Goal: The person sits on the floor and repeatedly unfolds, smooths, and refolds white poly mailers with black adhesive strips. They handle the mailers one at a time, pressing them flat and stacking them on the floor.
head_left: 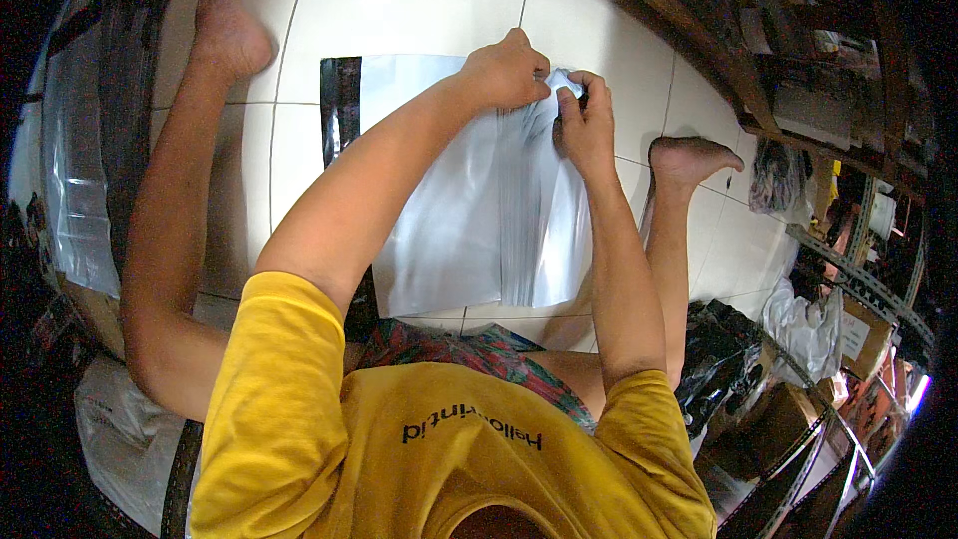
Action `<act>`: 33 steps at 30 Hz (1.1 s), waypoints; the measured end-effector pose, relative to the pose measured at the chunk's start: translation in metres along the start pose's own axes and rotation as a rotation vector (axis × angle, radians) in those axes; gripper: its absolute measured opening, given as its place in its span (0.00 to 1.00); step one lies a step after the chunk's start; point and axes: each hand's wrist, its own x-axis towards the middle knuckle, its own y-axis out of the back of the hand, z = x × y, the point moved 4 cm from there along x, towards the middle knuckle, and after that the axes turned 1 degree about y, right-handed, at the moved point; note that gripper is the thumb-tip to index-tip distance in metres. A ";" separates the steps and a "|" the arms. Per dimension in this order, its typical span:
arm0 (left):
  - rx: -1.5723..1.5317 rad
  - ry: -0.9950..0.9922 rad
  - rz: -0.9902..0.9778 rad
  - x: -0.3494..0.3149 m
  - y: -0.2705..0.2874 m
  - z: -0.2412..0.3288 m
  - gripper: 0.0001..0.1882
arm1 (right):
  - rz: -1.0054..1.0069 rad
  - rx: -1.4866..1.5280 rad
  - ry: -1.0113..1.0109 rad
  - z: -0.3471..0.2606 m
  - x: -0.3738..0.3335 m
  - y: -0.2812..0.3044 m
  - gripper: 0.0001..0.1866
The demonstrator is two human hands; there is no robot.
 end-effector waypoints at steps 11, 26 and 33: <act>0.212 0.158 0.086 0.009 0.004 0.013 0.19 | 0.021 0.015 0.010 0.008 -0.002 -0.003 0.16; 0.316 0.147 -0.105 0.033 0.009 0.017 0.25 | 0.044 -0.028 0.046 -0.002 -0.006 0.000 0.15; 0.196 0.095 -0.141 0.026 0.012 0.024 0.29 | 0.030 -0.052 0.037 -0.002 -0.007 -0.003 0.15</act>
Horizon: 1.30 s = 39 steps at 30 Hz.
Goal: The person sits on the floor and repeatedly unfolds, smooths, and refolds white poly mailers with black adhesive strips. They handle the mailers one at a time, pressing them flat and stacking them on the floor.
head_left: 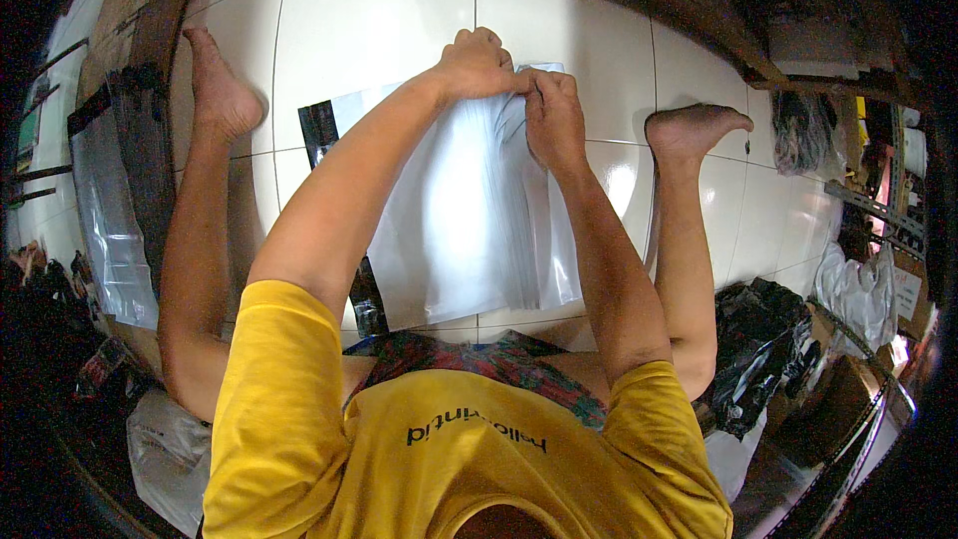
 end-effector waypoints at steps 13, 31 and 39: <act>0.141 -0.145 0.029 0.004 -0.001 -0.017 0.19 | -0.026 0.044 -0.057 0.001 -0.002 -0.001 0.17; -0.170 -0.257 0.089 -0.002 -0.019 -0.038 0.18 | 0.026 -0.151 -0.064 -0.018 -0.007 -0.005 0.19; -0.091 -0.205 0.303 -0.014 -0.019 -0.028 0.17 | 0.046 -0.234 -0.107 -0.022 -0.009 -0.011 0.21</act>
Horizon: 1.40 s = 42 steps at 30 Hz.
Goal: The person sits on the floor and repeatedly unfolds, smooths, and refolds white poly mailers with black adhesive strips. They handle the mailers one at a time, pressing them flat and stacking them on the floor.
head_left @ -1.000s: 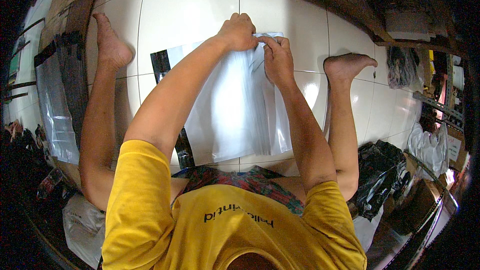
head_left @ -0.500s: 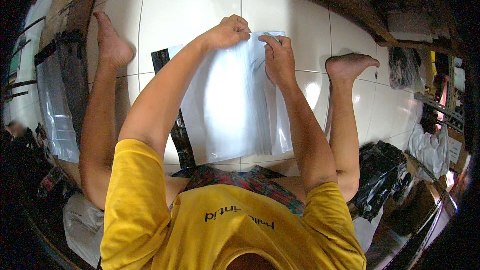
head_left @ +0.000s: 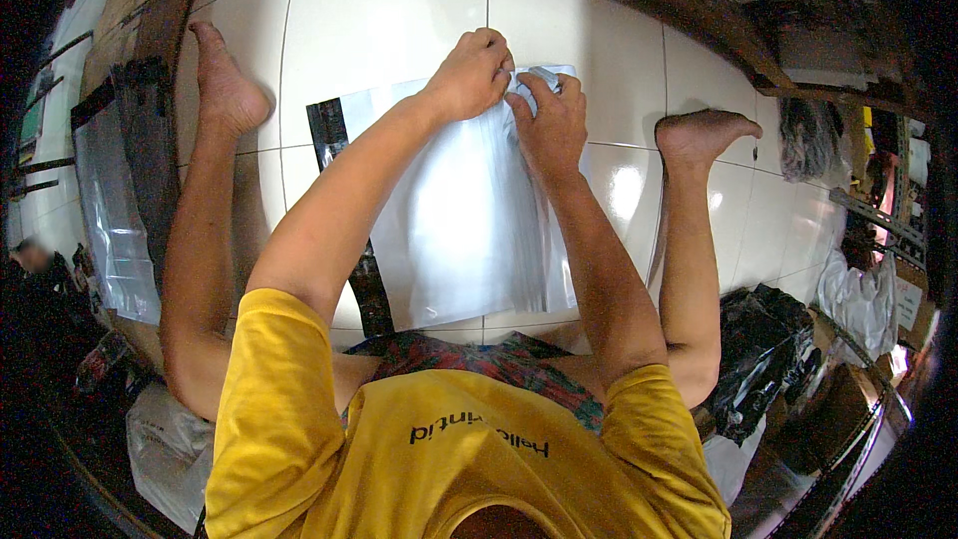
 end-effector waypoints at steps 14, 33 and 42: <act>0.026 -0.246 -0.112 -0.011 0.014 0.005 0.21 | 0.001 0.037 0.109 0.010 -0.002 0.000 0.31; 0.151 -0.290 0.082 -0.032 0.013 -0.005 0.17 | -0.070 0.023 0.071 0.003 -0.002 0.009 0.34; 0.295 -0.285 0.095 -0.032 0.001 0.008 0.10 | -0.062 0.032 0.099 0.008 -0.001 0.004 0.35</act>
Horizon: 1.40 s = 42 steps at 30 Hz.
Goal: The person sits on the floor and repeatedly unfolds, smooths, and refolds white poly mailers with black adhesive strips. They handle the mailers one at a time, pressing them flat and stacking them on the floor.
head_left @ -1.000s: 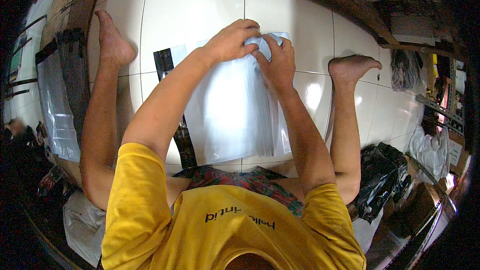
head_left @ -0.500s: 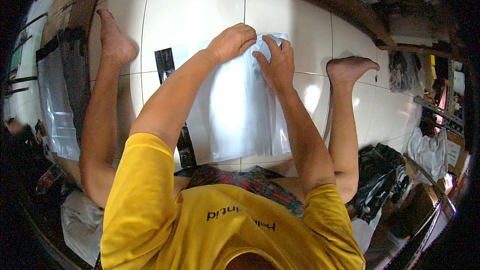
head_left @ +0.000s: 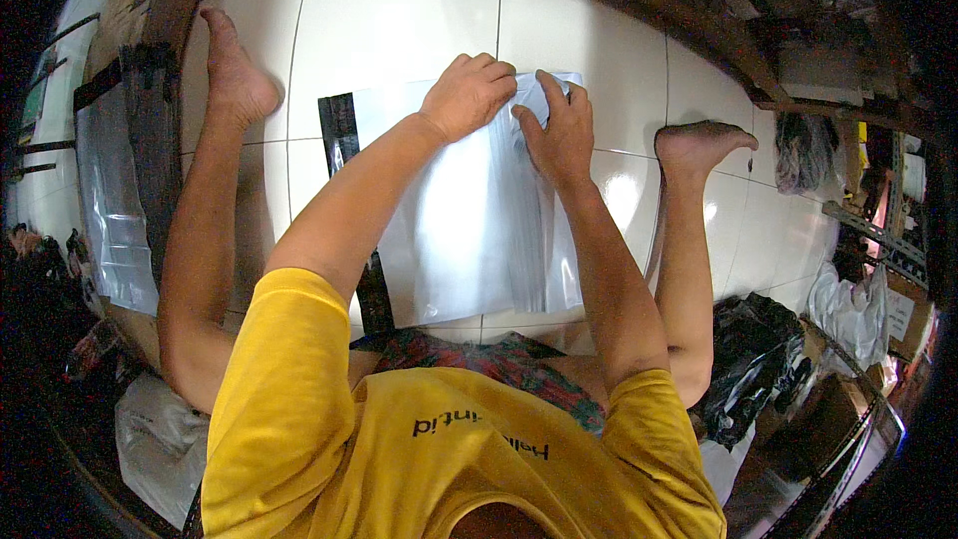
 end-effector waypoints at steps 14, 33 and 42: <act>-0.094 0.394 -0.027 0.013 0.017 -0.009 0.23 | -0.003 0.060 -0.002 -0.004 0.000 0.003 0.53; 0.057 0.673 0.328 -0.138 0.097 0.013 0.27 | -0.043 -0.228 0.442 -0.017 -0.026 0.006 0.26; -0.504 1.211 0.213 -0.259 0.056 0.020 0.34 | -0.199 0.193 -0.376 0.102 -0.060 0.028 0.47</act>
